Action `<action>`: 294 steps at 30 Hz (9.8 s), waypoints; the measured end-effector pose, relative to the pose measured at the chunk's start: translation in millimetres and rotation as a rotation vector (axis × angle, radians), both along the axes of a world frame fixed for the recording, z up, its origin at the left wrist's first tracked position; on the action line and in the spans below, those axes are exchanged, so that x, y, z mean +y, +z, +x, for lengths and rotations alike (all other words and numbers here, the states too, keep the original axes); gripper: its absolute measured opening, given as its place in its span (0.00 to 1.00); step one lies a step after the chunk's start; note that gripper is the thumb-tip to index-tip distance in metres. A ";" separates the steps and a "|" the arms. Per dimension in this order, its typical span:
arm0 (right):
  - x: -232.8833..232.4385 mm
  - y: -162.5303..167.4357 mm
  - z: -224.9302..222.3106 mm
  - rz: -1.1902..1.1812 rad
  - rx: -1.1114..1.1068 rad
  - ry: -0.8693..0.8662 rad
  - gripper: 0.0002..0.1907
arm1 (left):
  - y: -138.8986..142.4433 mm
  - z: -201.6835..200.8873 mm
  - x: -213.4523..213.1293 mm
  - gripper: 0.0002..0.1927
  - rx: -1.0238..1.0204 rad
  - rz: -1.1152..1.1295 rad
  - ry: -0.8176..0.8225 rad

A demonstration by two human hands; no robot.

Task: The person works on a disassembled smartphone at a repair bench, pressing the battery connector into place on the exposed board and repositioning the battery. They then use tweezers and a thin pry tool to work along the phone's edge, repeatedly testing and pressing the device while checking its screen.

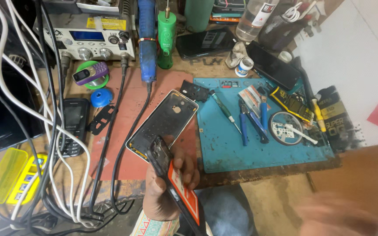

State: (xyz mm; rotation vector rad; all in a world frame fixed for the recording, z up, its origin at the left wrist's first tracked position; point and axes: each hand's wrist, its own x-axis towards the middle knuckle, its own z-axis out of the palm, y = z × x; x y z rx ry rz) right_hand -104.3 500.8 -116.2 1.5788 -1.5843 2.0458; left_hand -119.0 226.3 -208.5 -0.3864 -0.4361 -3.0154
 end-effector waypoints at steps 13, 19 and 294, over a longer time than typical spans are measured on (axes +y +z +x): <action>-106.3 -84.6 21.6 0.006 -0.826 -0.734 0.18 | 31.8 -19.1 -17.8 0.20 -0.437 -0.330 0.003; -108.8 -97.0 25.7 0.002 -0.846 -0.736 0.18 | 30.6 -21.2 -19.5 0.14 -0.480 -0.357 -0.039; -55.8 -331.6 -47.2 0.885 -0.954 -0.432 0.16 | 5.3 -59.6 -29.0 0.12 -0.663 -0.413 0.250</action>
